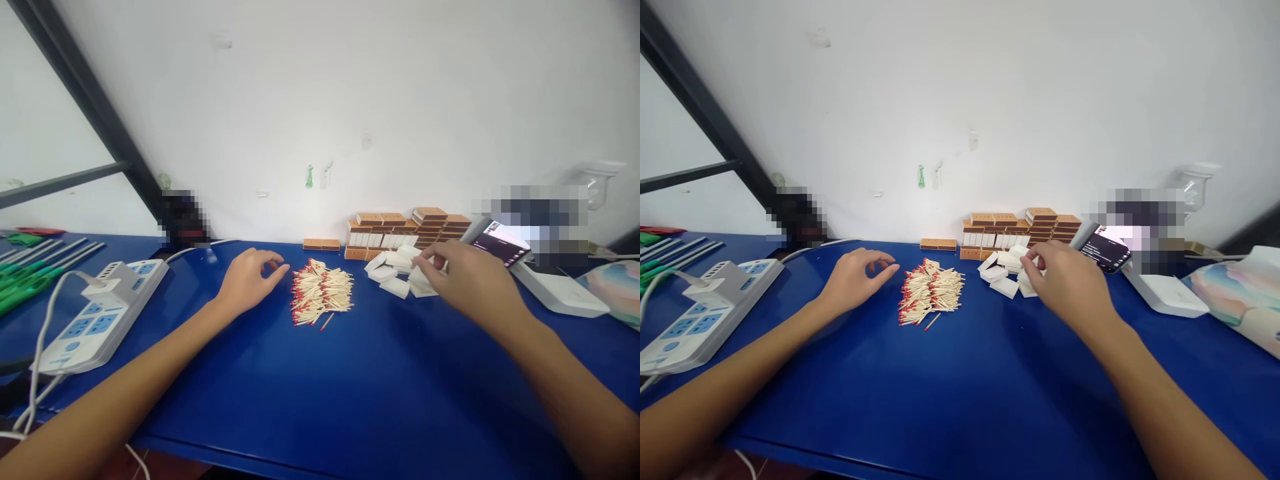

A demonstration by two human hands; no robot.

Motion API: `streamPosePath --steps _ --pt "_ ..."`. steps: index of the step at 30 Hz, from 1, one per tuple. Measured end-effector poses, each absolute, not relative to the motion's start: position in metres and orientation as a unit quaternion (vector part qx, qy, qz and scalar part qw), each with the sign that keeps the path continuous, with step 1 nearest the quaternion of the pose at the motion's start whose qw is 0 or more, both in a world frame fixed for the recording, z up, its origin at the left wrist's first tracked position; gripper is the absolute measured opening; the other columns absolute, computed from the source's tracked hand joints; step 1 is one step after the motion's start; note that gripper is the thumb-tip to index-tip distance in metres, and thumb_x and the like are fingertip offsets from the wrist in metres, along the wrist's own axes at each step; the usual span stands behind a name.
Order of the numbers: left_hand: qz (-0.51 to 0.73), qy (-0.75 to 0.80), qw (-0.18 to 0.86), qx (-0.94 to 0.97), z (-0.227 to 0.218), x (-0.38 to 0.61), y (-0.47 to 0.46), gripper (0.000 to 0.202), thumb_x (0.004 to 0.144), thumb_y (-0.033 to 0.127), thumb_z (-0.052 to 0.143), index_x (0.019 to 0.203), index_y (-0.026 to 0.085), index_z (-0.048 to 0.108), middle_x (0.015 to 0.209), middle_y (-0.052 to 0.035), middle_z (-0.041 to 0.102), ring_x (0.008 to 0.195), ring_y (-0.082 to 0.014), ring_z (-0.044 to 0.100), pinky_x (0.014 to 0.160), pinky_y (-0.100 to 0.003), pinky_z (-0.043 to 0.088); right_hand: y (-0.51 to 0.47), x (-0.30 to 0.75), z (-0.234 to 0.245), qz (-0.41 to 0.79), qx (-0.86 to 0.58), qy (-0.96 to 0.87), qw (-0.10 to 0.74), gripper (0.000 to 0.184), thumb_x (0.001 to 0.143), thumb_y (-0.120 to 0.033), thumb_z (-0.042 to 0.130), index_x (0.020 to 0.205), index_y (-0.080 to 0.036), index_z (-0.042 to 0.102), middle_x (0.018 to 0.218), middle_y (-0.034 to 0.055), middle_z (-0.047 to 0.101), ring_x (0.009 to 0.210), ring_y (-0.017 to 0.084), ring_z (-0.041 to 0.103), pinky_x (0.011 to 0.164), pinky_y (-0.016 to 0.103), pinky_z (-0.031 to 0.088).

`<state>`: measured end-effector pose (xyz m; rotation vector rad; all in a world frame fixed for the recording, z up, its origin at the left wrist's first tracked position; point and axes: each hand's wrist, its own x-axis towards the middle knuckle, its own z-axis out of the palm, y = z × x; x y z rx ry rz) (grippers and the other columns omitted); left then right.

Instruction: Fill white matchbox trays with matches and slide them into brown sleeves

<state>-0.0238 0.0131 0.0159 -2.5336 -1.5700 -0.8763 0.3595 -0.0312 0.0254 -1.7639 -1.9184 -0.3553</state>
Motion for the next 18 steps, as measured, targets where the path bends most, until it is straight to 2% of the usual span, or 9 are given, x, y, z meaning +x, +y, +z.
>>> streamPosePath --steps 6,9,13,15,18 --pt "-0.324 -0.422 0.055 -0.845 0.011 -0.019 -0.007 0.025 0.098 0.040 0.063 0.107 0.020 0.075 0.079 -0.0015 0.074 0.074 -0.0185 0.059 0.069 -0.032 0.047 -0.024 0.379 0.019 -0.029 -0.631 -0.760 0.154 0.038 0.088 -0.057 0.061 0.077 -0.022 0.070 0.081 0.0085 0.067 0.064 0.021 0.059 0.056 0.033 0.037" --pt "-0.336 -0.377 0.061 -0.861 0.011 -0.015 -0.011 0.024 0.100 0.037 0.060 0.106 0.020 0.074 0.076 -0.0014 0.073 0.070 -0.0171 0.057 0.068 -0.032 0.047 -0.023 0.377 0.017 -0.020 -0.621 -0.768 0.152 0.038 0.091 -0.055 0.058 0.075 -0.022 0.069 0.081 0.0084 0.066 0.064 0.022 0.058 0.057 0.034 0.039" --pt "-0.335 -0.338 0.038 -0.879 0.011 -0.010 -0.019 0.022 0.100 0.036 0.059 0.106 0.022 0.075 0.070 0.0001 0.069 0.066 -0.0156 0.055 0.067 -0.032 0.047 -0.034 0.363 0.030 0.005 -0.568 -0.795 0.213 0.037 0.094 -0.056 0.056 0.081 -0.024 0.069 0.079 0.0069 0.063 0.065 0.021 0.056 0.060 0.035 0.041" --pt "-0.332 -0.320 0.007 -0.887 0.012 -0.009 -0.025 0.022 0.100 0.037 0.059 0.107 0.022 0.074 0.068 0.0008 0.067 0.064 -0.0144 0.057 0.065 -0.030 0.048 -0.048 0.347 0.039 0.084 -0.528 -0.816 0.221 0.031 0.096 -0.053 0.058 0.086 -0.026 0.070 0.078 0.0047 0.063 0.066 0.020 0.056 0.059 0.033 0.042" --pt "-0.324 -0.290 -0.043 -0.899 0.011 -0.006 -0.035 0.029 0.097 0.044 0.065 0.112 0.021 0.073 0.070 0.0008 0.067 0.063 -0.0127 0.061 0.062 -0.028 0.049 -0.071 0.317 0.045 0.239 -0.455 -0.840 0.172 0.021 0.098 -0.042 0.060 0.090 -0.027 0.071 0.082 0.0020 0.065 0.070 0.018 0.059 0.061 0.030 0.045"
